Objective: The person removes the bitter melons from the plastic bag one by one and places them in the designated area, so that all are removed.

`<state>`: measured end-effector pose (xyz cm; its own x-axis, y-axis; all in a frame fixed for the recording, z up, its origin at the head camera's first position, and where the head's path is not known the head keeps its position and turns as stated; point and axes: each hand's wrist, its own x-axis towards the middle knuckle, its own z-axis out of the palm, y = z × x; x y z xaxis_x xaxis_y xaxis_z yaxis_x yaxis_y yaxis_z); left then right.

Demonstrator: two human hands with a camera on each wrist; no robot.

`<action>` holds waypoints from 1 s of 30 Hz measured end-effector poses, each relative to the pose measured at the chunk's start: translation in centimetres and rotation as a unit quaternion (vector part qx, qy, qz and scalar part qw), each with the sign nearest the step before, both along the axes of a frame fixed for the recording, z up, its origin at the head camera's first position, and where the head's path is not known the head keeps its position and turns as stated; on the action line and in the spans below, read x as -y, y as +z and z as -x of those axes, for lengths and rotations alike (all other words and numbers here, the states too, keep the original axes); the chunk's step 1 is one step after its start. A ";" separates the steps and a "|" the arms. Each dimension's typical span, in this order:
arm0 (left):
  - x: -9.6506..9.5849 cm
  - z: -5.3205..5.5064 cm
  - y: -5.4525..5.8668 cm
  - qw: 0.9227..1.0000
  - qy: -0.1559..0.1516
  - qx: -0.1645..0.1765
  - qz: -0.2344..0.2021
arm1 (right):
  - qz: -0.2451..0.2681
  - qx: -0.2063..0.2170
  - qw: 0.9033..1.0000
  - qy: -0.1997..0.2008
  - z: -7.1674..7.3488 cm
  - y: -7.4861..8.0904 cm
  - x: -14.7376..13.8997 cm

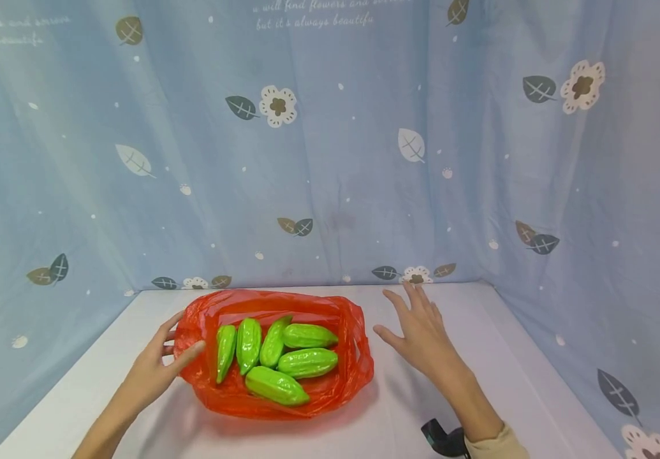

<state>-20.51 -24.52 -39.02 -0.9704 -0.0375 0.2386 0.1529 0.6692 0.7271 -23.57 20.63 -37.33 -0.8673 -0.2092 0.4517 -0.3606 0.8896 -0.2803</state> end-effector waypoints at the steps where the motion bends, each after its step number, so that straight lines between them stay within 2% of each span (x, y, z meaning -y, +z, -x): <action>1: 0.1 0.0 0.1 1.000 -0.003 0.018 -0.018 | 0.000 -0.002 1.000 0.000 0.0 0.0 0.1; 5: 0.4 -0.2 0.3 0.993 -0.020 0.073 -0.090 | 0.002 -0.003 1.000 0.001 0.1 0.0 0.2; 9: 0.5 -0.2 0.1 0.986 -0.034 0.099 -0.128 | -0.002 -0.001 1.000 0.003 0.2 0.0 0.3; 13: 0.6 -0.2 -0.2 0.985 -0.037 0.108 -0.132 | -0.002 0.008 1.000 0.006 0.1 -0.1 0.6; 22: 0.7 -0.3 -0.3 0.988 -0.038 0.083 -0.128 | 0.017 0.038 0.999 0.021 -0.4 -0.2 1.4; 30: 0.6 -0.2 -0.2 0.987 -0.042 0.097 -0.123 | 0.020 0.020 0.998 0.055 -1.0 -0.3 2.5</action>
<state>-20.34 -25.14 -39.25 -0.9991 0.0105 0.0418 0.0419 0.4602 0.8868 -22.60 18.14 -37.66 -0.8572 -0.2868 0.4277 -0.4440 0.8324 -0.3315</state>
